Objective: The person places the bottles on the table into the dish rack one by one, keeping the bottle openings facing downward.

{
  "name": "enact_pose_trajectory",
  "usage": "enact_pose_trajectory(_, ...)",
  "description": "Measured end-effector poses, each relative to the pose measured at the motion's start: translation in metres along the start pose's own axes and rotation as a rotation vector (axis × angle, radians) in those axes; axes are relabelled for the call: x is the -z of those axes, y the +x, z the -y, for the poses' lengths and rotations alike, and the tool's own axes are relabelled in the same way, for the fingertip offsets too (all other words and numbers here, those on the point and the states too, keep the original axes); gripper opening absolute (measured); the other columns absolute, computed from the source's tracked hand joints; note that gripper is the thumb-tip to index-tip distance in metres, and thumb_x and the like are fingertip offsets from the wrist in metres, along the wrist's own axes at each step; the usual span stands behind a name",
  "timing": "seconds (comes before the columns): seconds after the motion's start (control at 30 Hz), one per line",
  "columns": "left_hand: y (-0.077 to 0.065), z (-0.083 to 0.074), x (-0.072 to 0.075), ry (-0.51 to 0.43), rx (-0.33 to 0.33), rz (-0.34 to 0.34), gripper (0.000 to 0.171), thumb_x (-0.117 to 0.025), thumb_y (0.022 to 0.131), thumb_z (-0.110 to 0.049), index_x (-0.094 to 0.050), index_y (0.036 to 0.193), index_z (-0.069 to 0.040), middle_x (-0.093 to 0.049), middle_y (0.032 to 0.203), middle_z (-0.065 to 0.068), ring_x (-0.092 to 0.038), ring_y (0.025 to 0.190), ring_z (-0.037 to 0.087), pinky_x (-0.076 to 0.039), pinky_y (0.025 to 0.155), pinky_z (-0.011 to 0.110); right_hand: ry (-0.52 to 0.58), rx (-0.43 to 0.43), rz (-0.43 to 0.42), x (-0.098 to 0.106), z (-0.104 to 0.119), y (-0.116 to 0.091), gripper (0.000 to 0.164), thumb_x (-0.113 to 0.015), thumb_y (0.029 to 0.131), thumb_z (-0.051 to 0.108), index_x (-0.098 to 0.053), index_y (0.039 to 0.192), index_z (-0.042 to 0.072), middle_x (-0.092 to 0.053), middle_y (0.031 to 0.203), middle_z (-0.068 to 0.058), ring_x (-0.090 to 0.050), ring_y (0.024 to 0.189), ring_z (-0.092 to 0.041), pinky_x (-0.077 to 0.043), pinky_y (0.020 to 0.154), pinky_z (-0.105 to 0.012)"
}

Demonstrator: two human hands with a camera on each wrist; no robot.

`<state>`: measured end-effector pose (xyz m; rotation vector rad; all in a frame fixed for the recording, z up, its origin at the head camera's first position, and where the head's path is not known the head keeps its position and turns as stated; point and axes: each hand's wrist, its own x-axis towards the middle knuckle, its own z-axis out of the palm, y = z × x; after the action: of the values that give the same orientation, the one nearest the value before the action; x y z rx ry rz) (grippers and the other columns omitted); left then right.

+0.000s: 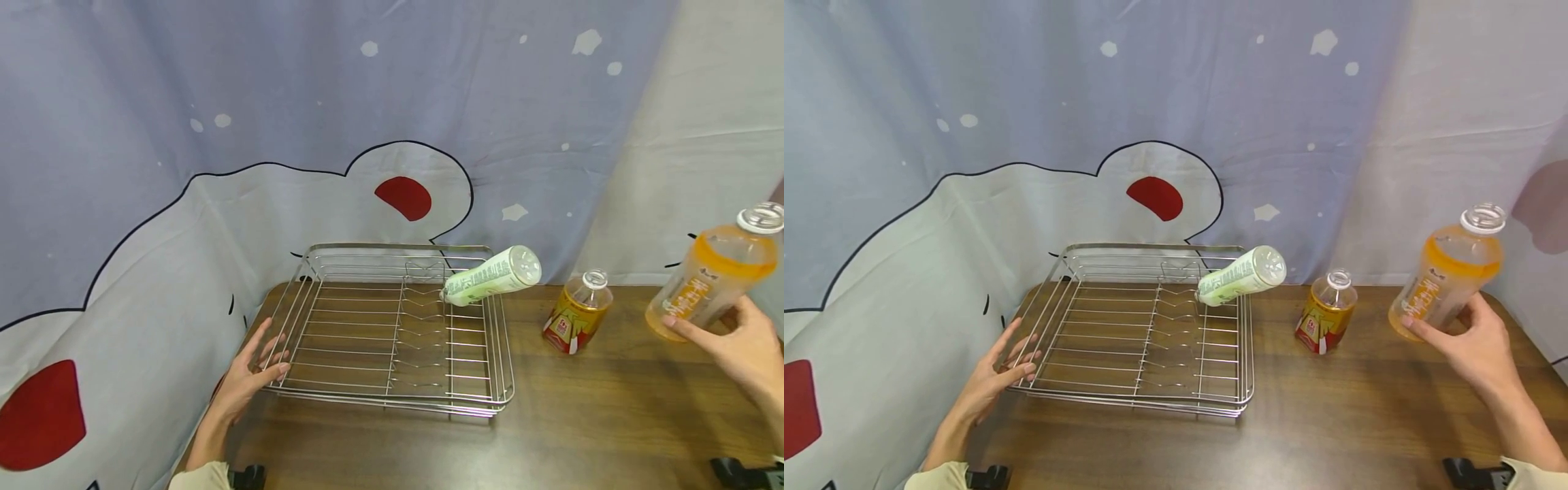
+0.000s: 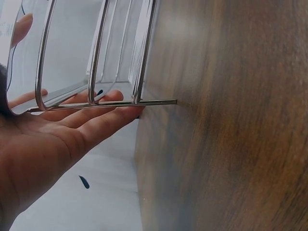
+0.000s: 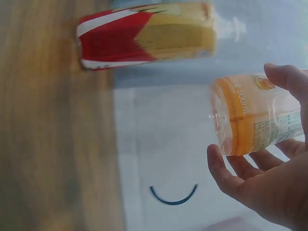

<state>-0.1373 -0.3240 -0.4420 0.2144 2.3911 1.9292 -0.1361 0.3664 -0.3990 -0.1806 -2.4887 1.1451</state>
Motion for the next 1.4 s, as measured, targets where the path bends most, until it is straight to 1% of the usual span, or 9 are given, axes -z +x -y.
enact_pose_trajectory(0.2,-0.001,-0.001,0.000,0.013,0.003,-0.008,0.090,-0.065,0.095,-0.004,-0.008,0.160,-0.028,-0.024,0.156,0.030,-0.036,0.134,0.045,-0.055,0.084,0.030,0.059,0.038,0.035,0.008,0.019,-0.002,0.072,-0.074,0.090,0.016,-0.038,0.151,0.029,-0.043,0.132,0.019,-0.037,0.108,0.013,-0.029,0.110,-0.024)
enact_pose_trajectory(0.43,-0.001,-0.001,0.000,0.016,-0.009,-0.007,0.089,-0.064,0.095,-0.004,-0.008,0.161,-0.026,-0.021,0.156,0.030,-0.031,0.135,0.051,-0.055,0.082,0.033,0.131,0.115,0.032,0.016,0.034,0.000,0.072,-0.077,0.084,0.002,-0.047,0.146,0.024,-0.046,0.120,0.025,-0.044,0.103,0.009,-0.037,0.075,-0.001)
enact_pose_trajectory(0.57,0.000,0.000,0.001,0.029,-0.003,-0.007,0.088,-0.064,0.096,-0.006,-0.007,0.161,-0.026,-0.018,0.157,0.030,-0.030,0.136,0.052,-0.055,0.083,0.035,0.102,0.144,0.027,0.018,0.040,0.000,0.069,-0.079,0.082,0.003,-0.051,0.142,0.024,-0.047,0.114,0.028,-0.043,0.099,0.011,-0.037,0.072,-0.001)
enact_pose_trajectory(0.83,0.000,0.000,0.002,0.041,0.012,-0.013,0.088,-0.064,0.096,-0.009,-0.007,0.161,-0.026,-0.014,0.159,0.028,-0.027,0.138,0.052,-0.055,0.082,0.034,0.078,0.212,0.014,0.021,0.053,-0.005,0.068,-0.081,0.076,-0.001,-0.053,0.124,0.037,-0.047,0.105,0.036,-0.045,0.094,0.015,-0.033,0.072,0.000)
enact_pose_trajectory(1.1,0.000,-0.001,0.002,0.063,0.028,-0.016,0.087,-0.065,0.096,-0.013,-0.008,0.160,-0.029,-0.014,0.160,0.025,-0.028,0.139,0.049,-0.054,0.083,0.029,0.015,0.224,0.035,0.021,0.069,-0.009,0.068,-0.085,0.073,0.003,-0.057,0.129,0.029,-0.044,0.105,0.039,-0.043,0.091,0.019,-0.033,0.071,0.000)
enact_pose_trajectory(1.17,0.000,0.000,0.003,0.076,0.030,-0.014,0.087,-0.065,0.097,-0.014,-0.007,0.160,-0.029,-0.014,0.160,0.025,-0.027,0.139,0.049,-0.052,0.085,0.026,-0.040,0.218,0.038,0.020,0.073,-0.010,0.067,-0.087,0.073,0.007,-0.057,0.131,0.020,-0.050,0.110,0.031,-0.049,0.096,0.012,-0.034,0.069,-0.003)
enact_pose_trajectory(1.27,0.000,0.001,0.004,0.104,0.029,-0.013,0.087,-0.065,0.097,-0.015,-0.007,0.160,-0.029,-0.016,0.160,0.024,-0.027,0.140,0.049,-0.049,0.090,0.025,-0.124,0.217,0.060,0.017,0.081,-0.011,0.072,-0.088,0.073,0.011,-0.052,0.135,0.003,-0.061,0.121,-0.003,-0.062,0.107,-0.026,-0.045,0.073,-0.021)
enact_pose_trajectory(1.37,0.001,0.001,0.004,0.126,0.028,-0.016,0.086,-0.064,0.097,-0.016,-0.007,0.160,-0.028,-0.017,0.160,0.023,-0.028,0.140,0.048,-0.046,0.100,0.040,-0.196,0.225,0.091,0.015,0.089,-0.012,0.076,-0.088,0.073,0.015,-0.050,0.136,-0.002,-0.055,0.123,-0.035,-0.055,0.097,-0.061,-0.046,0.066,-0.041)
enact_pose_trajectory(1.4,0.001,0.002,0.004,0.130,0.026,-0.019,0.086,-0.064,0.097,-0.016,-0.008,0.160,-0.029,-0.017,0.160,0.023,-0.029,0.140,0.048,-0.043,0.102,0.047,-0.198,0.234,0.090,0.015,0.090,-0.012,0.076,-0.089,0.071,0.016,-0.052,0.135,0.000,-0.058,0.121,-0.030,-0.061,0.093,-0.051,-0.047,0.066,-0.042)
